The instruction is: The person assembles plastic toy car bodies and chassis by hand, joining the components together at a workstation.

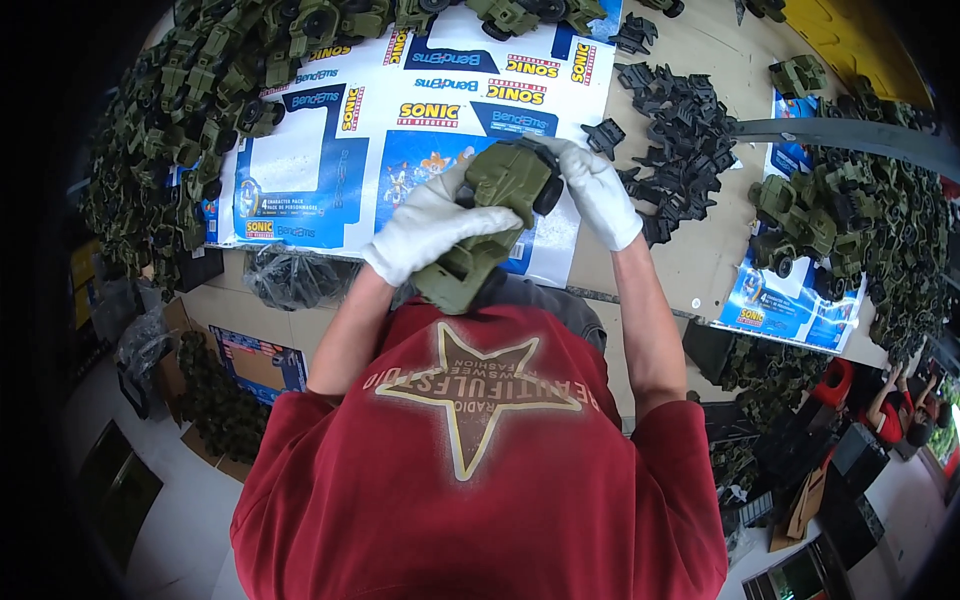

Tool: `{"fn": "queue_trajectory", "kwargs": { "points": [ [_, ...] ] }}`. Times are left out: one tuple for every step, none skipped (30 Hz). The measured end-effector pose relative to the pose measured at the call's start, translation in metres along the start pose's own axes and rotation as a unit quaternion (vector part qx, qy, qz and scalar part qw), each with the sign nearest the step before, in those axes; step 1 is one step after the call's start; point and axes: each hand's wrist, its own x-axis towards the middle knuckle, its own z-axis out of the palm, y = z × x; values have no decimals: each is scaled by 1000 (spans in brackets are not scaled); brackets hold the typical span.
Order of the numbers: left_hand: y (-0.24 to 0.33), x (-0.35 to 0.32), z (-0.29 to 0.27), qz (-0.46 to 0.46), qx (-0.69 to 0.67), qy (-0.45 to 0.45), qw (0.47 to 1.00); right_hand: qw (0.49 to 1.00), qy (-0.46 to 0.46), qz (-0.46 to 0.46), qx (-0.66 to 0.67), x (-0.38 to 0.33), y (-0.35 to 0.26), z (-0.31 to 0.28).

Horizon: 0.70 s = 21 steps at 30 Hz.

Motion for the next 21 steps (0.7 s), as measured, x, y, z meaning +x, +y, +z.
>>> {"fn": "queue_trajectory", "kwargs": {
  "points": [
    [7,-1,10,10,-28,30,999,998,47,-6,-43,2,-2,8],
    [10,1,18,13,-25,28,999,992,99,-34,-76,5,1,15],
    [9,3,26,38,-13,72,997,985,142,-44,-87,6,-8,32],
    [6,5,30,65,-1,115,991,976,186,-56,-97,4,-20,45],
    [-10,11,26,109,157,168,967,978,180,-74,-75,2,-24,48],
    [-24,22,21,113,160,165,967,980,159,-69,-102,1,-10,41],
    [-37,33,14,218,123,161,955,982,149,-67,-98,0,-16,49],
    [-34,36,11,320,85,152,931,984,140,-64,-94,0,-22,57],
    [-22,30,18,165,-221,31,961,973,151,-91,-147,4,-13,52],
    [-29,32,19,165,-219,28,961,973,154,-93,-146,3,-13,54],
    [-45,36,18,202,-232,53,950,959,142,-150,-195,5,-13,56],
    [-51,41,19,236,-246,68,938,937,137,-205,-247,3,-16,57],
    [-57,45,12,255,-182,73,947,931,138,-222,-254,-1,-6,58],
    [-59,46,14,254,-182,71,947,914,159,-249,-279,-5,-9,66],
    [-61,47,16,263,-147,99,948,917,183,-221,-277,-5,-8,70],
    [-63,48,18,271,-111,127,948,919,207,-193,-274,-5,-6,72],
    [-56,41,19,287,-69,146,944,919,210,-192,-273,-5,-4,73],
    [-54,36,20,286,-68,143,945,907,212,-227,-284,-6,-3,74],
    [-51,31,19,294,-16,160,942,893,213,-262,-296,-7,-3,76],
    [-50,26,19,303,35,177,936,893,216,-263,-295,-9,-3,78],
    [-48,23,19,313,62,182,930,890,219,-266,-300,-11,-3,80]
  ]
}}
